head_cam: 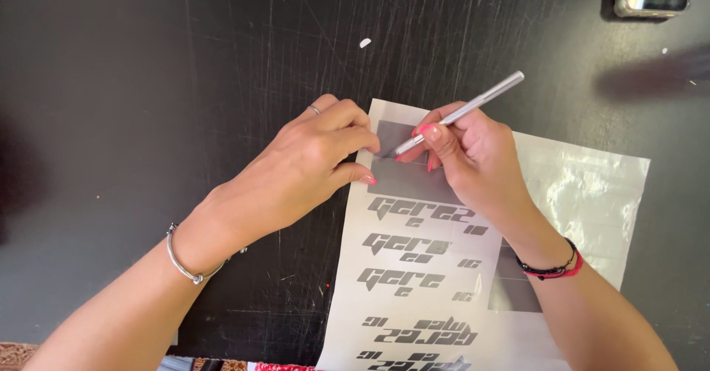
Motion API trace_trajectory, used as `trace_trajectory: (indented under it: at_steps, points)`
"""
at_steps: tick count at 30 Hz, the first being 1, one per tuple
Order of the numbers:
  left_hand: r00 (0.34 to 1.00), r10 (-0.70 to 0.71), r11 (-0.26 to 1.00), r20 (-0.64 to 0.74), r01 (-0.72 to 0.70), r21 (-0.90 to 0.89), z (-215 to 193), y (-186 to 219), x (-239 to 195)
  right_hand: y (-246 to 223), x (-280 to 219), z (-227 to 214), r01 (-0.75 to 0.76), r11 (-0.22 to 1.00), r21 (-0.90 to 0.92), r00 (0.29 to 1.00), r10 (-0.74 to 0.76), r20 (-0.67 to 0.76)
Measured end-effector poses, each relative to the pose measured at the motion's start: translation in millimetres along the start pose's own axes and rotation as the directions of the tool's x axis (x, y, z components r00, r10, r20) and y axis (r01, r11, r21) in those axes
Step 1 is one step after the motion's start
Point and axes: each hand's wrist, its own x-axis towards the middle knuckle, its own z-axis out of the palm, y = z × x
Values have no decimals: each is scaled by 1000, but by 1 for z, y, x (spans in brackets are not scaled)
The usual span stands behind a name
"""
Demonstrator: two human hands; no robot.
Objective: Removing excess vinyl from a sticker sheet using a craft knife
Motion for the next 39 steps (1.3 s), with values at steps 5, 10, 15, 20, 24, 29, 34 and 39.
trace_trajectory:
  at_steps: [5,10,15,20,24,29,34,39]
  points:
    - [999,31,999,-22,-31,9,3,-3,-1,3,-2,0,35,998,45,999,-36,6]
    - [1000,-1,1000,-25,1,-22,2,-2,0,3,-3,2,87,994,65,995,-84,-44]
    - [988,-148,980,-31,142,-137,-5,1,2,1,-4,2,39,999,-8,999,-39,-31]
    - [995,-93,992,-29,90,-93,-1,-2,1,3,-4,2,90,996,12,996,-90,-20]
    - [1000,0,999,-5,0,-51,2,-7,-2,1,-5,3,121,992,-44,992,-122,-29]
    - [998,38,999,-46,-39,-13,9,-8,-2,3,-5,5,105,994,9,994,-105,-38]
    - [996,78,993,-49,-73,96,13,-4,-2,8,-5,4,126,990,56,992,-124,-35]
    - [984,152,969,-97,-129,212,17,0,-3,7,-7,6,93,993,75,981,-79,-180]
